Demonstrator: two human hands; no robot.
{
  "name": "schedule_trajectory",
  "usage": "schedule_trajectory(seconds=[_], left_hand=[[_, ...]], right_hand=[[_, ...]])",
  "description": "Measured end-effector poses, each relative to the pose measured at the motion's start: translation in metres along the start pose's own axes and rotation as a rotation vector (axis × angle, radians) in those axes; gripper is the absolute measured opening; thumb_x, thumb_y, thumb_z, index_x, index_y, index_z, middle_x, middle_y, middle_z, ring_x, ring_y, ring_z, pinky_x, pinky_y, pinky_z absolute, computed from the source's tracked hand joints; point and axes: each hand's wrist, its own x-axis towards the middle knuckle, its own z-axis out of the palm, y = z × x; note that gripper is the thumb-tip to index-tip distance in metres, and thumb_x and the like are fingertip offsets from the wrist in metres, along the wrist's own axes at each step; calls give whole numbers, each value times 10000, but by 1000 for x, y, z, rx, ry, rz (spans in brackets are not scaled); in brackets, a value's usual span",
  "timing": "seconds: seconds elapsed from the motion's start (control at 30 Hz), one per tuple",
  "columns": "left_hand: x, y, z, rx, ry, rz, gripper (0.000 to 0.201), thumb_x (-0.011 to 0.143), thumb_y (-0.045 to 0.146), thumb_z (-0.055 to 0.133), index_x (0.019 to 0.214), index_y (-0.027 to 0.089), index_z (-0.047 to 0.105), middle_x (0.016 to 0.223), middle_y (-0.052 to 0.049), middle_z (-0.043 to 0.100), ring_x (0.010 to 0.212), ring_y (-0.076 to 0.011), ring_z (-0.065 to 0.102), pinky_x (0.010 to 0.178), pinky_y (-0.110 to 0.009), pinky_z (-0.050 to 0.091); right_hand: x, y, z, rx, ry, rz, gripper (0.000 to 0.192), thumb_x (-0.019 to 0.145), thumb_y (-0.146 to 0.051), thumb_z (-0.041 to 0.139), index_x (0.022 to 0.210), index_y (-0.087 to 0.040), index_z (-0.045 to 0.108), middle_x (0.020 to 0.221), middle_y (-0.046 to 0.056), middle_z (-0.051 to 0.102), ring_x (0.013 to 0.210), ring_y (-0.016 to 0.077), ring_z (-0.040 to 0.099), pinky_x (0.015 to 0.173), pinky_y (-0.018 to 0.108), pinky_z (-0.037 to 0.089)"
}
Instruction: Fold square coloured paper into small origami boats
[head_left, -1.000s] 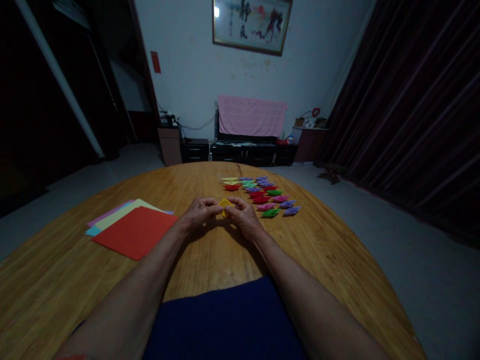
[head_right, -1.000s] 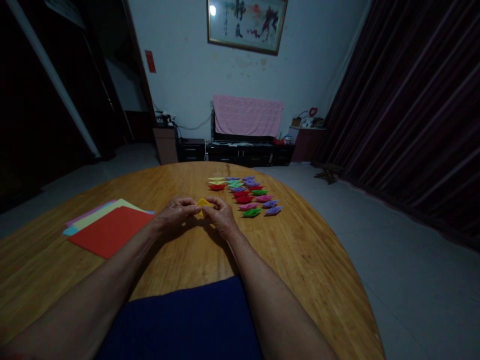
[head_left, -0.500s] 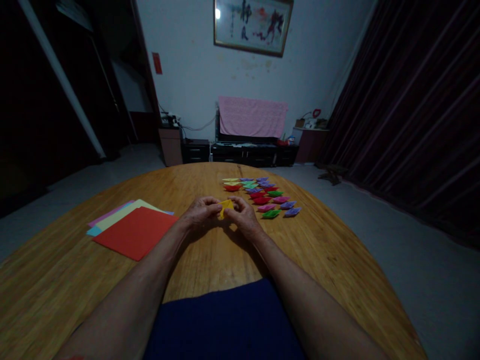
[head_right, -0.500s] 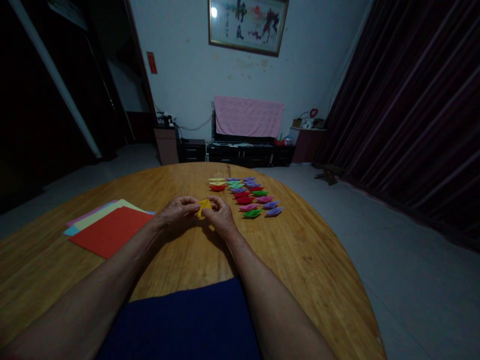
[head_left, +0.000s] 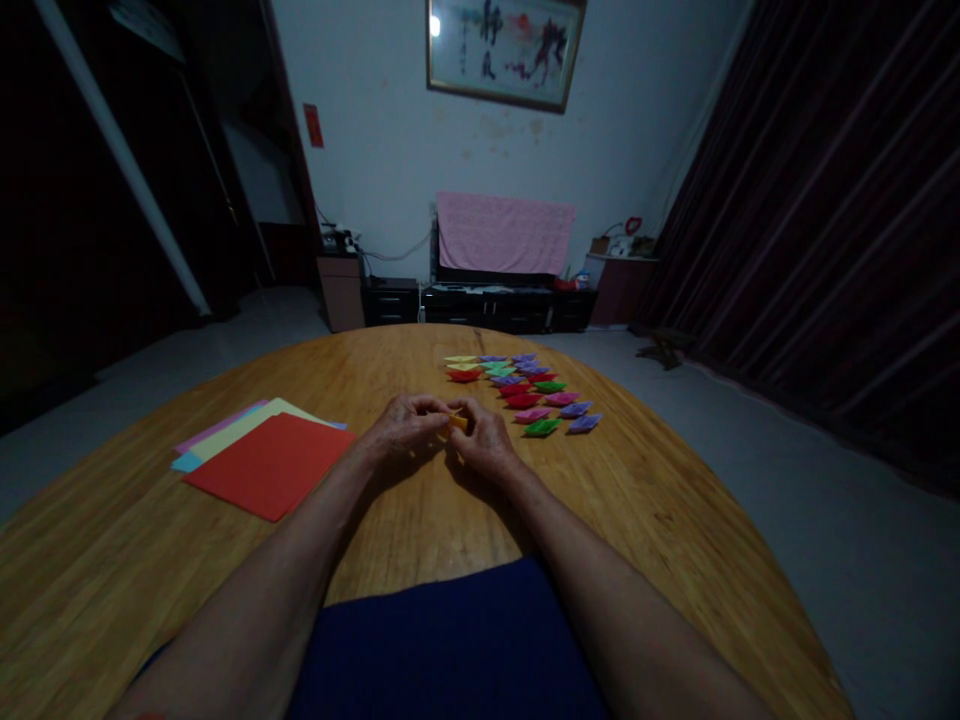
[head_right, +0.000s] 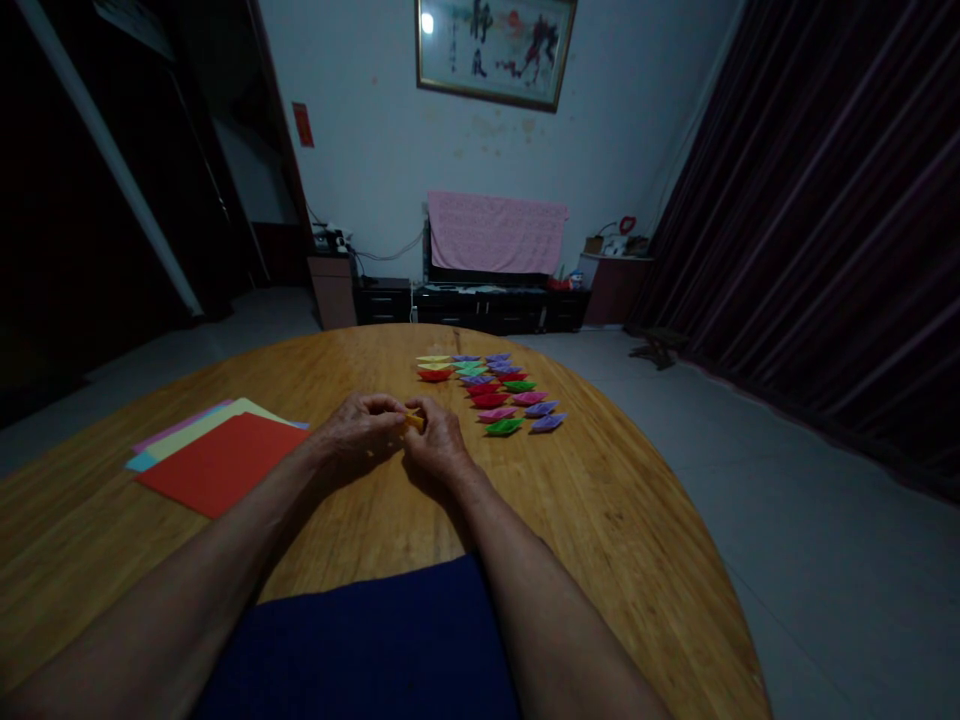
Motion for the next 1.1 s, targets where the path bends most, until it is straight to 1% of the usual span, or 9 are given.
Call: schedule_trajectory(seconds=[0.07, 0.17, 0.3, 0.4, 0.5, 0.67, 0.77, 0.93, 1.1], left_hand=[[1, -2, -2, 4, 3, 8, 166, 706, 261, 753, 774, 171, 631, 647, 5, 612, 498, -78, 532, 474, -195, 364], [1, -5, -7, -40, 11, -9, 175, 701, 252, 758, 801, 181, 633, 729, -3, 640, 578, -83, 574, 552, -202, 421], [3, -10, -13, 1, 6, -15, 184, 690, 244, 749, 832, 186, 648, 714, 11, 621, 608, -90, 572, 594, -215, 437], [6, -14, -18, 179, 15, 27, 108, 690, 214, 700, 776, 182, 644, 650, 25, 580, 571, -93, 530, 542, -208, 387], [10, -14, -23, 497, 7, 118, 24, 682, 191, 658, 702, 178, 654, 593, 21, 560, 553, -102, 491, 521, -217, 353], [10, -6, -28, 885, -51, 254, 65, 697, 196, 612, 667, 186, 669, 638, 0, 585, 609, -124, 487, 549, -227, 333], [7, -3, -28, 950, -76, 253, 65, 682, 179, 610, 660, 187, 671, 639, -7, 588, 596, -133, 469, 537, -241, 312], [6, -3, -28, 930, -59, 239, 69, 655, 152, 613, 622, 202, 647, 581, 1, 554, 567, -140, 429, 527, -255, 280], [5, 0, -24, 1107, -106, 303, 93, 649, 128, 595, 608, 200, 637, 621, -9, 569, 577, -140, 444, 566, -262, 283]], right_hand=[[-1, 0, -2, -63, 2, -28, 275, 778, -208, 598, 1047, -188, 653, 896, 38, 708, 770, 168, 637, 718, 286, 490], [1, 4, -3, -121, 19, -61, 284, 768, -184, 594, 1045, -172, 659, 930, 56, 709, 794, 179, 638, 736, 293, 492], [2, 9, -6, -263, 8, -203, 295, 751, -88, 544, 1006, -175, 662, 975, 73, 694, 875, 193, 624, 802, 304, 476], [-1, 9, -6, -394, -51, -259, 220, 784, -82, 547, 947, -183, 654, 909, 65, 668, 832, 189, 589, 775, 297, 454], [-5, 6, -5, -487, -118, -281, 127, 840, -131, 575, 936, -180, 643, 902, 69, 643, 816, 188, 558, 761, 296, 432], [-8, 5, -4, -520, -181, -286, 90, 886, -182, 579, 951, -180, 642, 912, 73, 632, 817, 191, 546, 764, 302, 419], [-9, 6, -4, -501, -222, -296, 139, 866, -133, 568, 968, -189, 642, 920, 67, 635, 845, 189, 554, 774, 293, 420], [-11, 5, -5, -514, -242, -323, 111, 910, -235, 568, 975, -195, 648, 933, 74, 633, 862, 195, 547, 797, 312, 418], [-13, 1, -9, -495, -295, -310, 165, 852, -119, 539, 954, -178, 655, 903, 69, 642, 855, 185, 557, 783, 293, 419]])
